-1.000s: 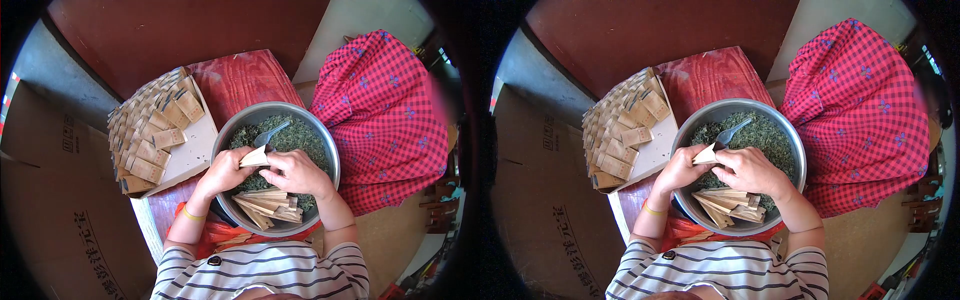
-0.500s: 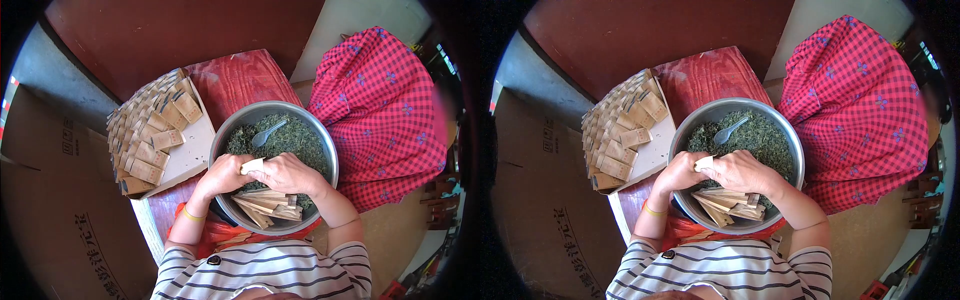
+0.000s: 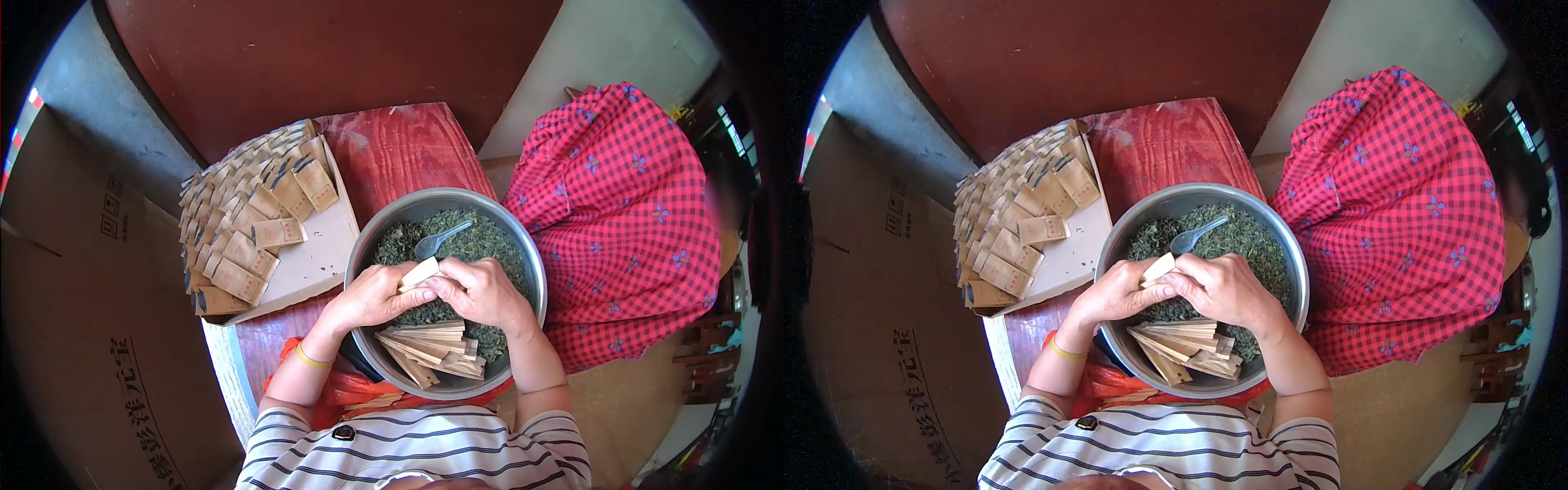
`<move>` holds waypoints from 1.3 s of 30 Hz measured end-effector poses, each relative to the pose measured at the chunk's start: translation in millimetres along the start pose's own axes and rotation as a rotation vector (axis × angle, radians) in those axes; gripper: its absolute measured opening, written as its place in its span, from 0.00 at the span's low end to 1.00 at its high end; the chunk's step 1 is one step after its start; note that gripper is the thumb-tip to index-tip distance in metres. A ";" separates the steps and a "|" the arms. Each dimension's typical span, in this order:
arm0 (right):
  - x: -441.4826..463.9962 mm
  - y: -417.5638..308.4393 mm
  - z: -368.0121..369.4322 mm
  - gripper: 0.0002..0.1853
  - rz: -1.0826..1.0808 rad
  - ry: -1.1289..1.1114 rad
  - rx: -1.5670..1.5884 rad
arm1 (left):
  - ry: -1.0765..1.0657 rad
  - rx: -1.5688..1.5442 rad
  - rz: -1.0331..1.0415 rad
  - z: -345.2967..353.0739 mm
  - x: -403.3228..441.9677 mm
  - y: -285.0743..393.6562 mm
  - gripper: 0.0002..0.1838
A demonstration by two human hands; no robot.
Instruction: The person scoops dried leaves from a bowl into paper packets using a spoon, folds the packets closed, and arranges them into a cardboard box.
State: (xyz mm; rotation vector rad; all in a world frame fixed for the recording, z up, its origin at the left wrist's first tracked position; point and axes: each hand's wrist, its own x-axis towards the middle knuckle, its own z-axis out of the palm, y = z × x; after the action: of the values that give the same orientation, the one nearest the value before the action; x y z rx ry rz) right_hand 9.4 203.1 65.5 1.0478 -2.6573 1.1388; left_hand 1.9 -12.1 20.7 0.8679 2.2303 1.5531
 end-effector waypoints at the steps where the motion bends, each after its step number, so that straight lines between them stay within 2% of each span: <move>1: 0.5 0.3 -1.2 0.09 0.005 0.017 -0.018 | -0.010 -0.006 -0.003 -1.3 -0.3 1.1 0.21; 5: -1.8 7.3 0.7 0.08 0.042 0.016 -0.035 | -0.036 -0.126 -0.018 0.8 -0.6 -10.9 0.22; 9: 0.2 3.6 -0.5 0.09 0.035 0.029 -0.047 | -0.027 -0.116 -0.022 -0.5 0.1 -5.4 0.23; 11: 0.7 3.8 -0.1 0.07 0.050 0.060 0.000 | 0.022 -0.123 -0.015 0.3 0.1 -5.4 0.23; 15: 1.1 4.0 2.2 0.07 0.017 0.151 0.021 | -0.013 -0.132 -0.046 0.6 0.1 -8.5 0.23; 18: 2.5 3.0 3.9 0.06 -0.064 0.192 -0.014 | 0.044 -0.121 0.055 3.3 0.7 -12.4 0.21; 24: 1.3 4.5 4.6 0.04 -0.031 0.104 -0.044 | -0.016 -0.144 -0.056 -1.5 0.7 -4.2 0.20; 28: 2.1 4.2 4.0 0.05 -0.039 0.162 0.039 | 0.017 -0.151 -0.060 -1.2 -0.1 -8.1 0.19; 30: -0.6 6.9 5.0 0.06 -0.024 0.251 0.093 | 0.011 -0.161 -0.089 -1.6 -0.3 -8.6 0.18; 32: -0.6 6.9 3.1 0.07 0.004 0.308 0.128 | 0.098 -0.191 -0.008 0.8 0.0 -11.9 0.18; 34: -2.7 12.4 5.0 0.10 0.032 0.407 0.195 | 0.122 -0.268 -0.011 2.2 -0.2 -11.4 0.18; 39: 3.0 12.6 4.3 0.19 0.142 0.306 0.230 | 0.153 -0.469 0.008 2.4 -0.6 -12.2 0.18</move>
State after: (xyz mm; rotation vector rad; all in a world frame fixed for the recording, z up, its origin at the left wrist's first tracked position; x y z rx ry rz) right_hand 0.3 204.8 55.5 0.6507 -2.4328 1.5242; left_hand 0.0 -13.6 8.5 0.6348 1.8250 2.0864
